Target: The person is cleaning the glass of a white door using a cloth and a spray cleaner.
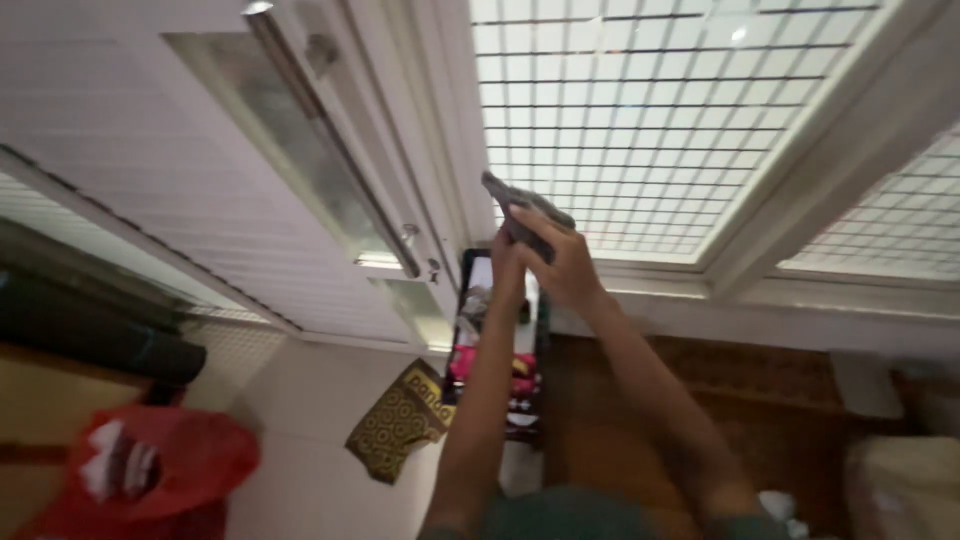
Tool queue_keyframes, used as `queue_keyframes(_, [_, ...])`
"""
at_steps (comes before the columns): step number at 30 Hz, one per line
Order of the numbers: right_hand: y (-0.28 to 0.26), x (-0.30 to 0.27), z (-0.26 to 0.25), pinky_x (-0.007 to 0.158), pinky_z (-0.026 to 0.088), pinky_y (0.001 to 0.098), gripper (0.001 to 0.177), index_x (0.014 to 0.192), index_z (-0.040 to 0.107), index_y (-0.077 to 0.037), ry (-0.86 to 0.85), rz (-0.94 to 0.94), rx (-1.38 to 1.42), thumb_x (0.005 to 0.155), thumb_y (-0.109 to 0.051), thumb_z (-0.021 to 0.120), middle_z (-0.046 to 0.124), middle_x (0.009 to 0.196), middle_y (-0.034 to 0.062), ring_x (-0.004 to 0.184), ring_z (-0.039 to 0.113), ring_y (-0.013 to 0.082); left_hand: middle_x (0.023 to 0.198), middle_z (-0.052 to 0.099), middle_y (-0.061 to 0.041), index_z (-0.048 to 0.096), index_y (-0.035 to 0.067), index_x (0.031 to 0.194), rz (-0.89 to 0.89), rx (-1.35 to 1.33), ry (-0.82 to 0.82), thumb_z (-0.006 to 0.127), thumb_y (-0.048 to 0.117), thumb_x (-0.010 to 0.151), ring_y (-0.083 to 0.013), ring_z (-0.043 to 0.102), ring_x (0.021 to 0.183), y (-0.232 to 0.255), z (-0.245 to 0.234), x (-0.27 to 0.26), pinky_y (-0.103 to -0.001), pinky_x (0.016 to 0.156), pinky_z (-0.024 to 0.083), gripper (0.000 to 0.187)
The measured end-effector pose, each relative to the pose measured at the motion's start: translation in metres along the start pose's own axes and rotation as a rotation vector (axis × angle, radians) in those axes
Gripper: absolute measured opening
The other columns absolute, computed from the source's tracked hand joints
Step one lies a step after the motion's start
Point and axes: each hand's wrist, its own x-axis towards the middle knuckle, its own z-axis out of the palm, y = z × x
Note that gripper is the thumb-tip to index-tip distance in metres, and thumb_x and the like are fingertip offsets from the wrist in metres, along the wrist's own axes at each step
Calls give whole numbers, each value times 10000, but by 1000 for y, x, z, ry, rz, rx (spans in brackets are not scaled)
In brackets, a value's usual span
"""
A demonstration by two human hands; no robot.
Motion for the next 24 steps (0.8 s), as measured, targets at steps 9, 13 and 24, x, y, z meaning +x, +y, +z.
queue_keyframes(9, [36,-69,45,980,576,356,386,1261,689,-74,175,203,-100,880,-72,754,752,1264,123,1133,743,270,1122,665,-106,616,29,1179,-207,-772,106,581,163,1010,-271,641,1020,-85,-145,-37,-404,893,540,219])
queue_keyframes(13, [42,-87,57,1042,534,405,497,1324,685,-84,213,222,-246,834,-80,772,700,1316,152,1252,668,330,1285,637,-116,565,58,1314,-320,-899,206,552,348,958,-322,591,1178,16,-125,-67,-463,1015,464,460])
queue_keyframes(24, [88,-124,87,907,565,453,695,1505,583,-202,-76,659,-192,825,-82,661,731,1144,218,1041,733,361,1483,569,-85,518,113,1488,-415,-958,183,546,545,916,-316,517,1350,50,-106,-130,-477,1180,373,717])
